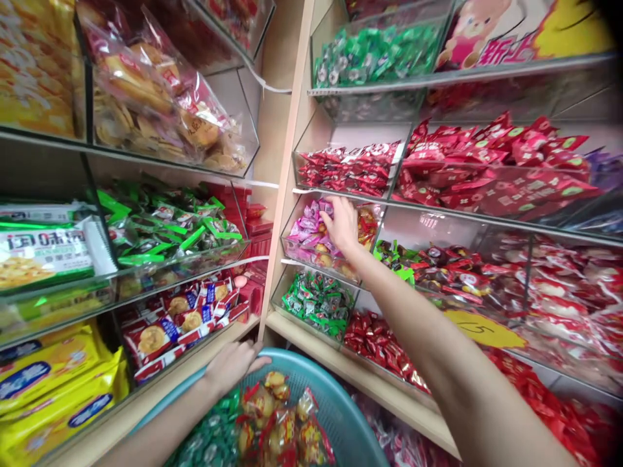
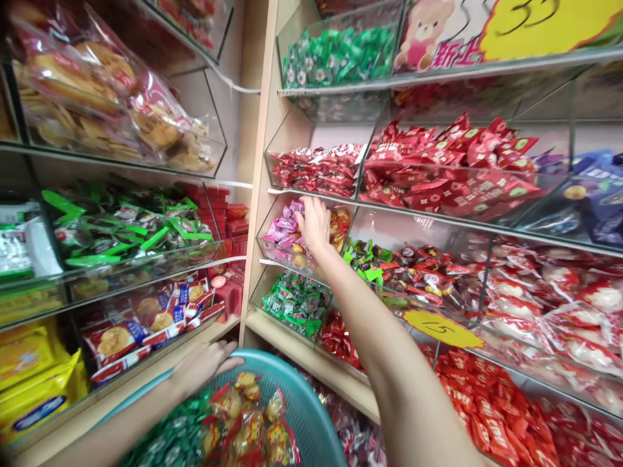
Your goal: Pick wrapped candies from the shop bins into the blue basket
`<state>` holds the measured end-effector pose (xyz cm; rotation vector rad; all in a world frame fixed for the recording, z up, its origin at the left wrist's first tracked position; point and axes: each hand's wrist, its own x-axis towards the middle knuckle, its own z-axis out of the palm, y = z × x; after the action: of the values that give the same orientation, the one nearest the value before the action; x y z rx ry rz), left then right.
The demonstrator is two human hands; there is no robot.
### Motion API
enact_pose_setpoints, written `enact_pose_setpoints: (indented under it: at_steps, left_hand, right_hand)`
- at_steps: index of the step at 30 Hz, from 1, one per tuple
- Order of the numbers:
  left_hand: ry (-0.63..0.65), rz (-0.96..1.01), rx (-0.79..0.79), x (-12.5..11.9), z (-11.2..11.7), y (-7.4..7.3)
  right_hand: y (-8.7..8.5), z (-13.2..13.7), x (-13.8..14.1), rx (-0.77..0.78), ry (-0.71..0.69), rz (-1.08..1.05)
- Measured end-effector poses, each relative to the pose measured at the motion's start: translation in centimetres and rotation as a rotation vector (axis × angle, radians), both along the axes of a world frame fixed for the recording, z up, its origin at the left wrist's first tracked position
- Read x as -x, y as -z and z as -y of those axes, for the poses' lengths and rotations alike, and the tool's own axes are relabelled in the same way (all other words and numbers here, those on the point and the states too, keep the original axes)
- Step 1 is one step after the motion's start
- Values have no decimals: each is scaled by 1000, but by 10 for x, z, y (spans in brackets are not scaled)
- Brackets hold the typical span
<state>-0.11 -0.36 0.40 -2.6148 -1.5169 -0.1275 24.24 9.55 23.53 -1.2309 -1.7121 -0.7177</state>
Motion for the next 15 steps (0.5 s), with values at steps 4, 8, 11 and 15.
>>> enact_pose_setpoints:
  at_steps: [4,8,11,15]
  left_hand:
    - [-7,-30,-2,-2,3,-4]
    - [8,-28,14,-4,5,-6]
    - [12,-23,16,-4,5,-6]
    - [17,-9,3,-3,4,-4]
  right_hand:
    - [8,24,-5,-10,-94,67]
    - [23,74,5,2,-254,3]
    - [52,120,18,100,-443,-185]
    - [112,162,27,624,-669,-567]
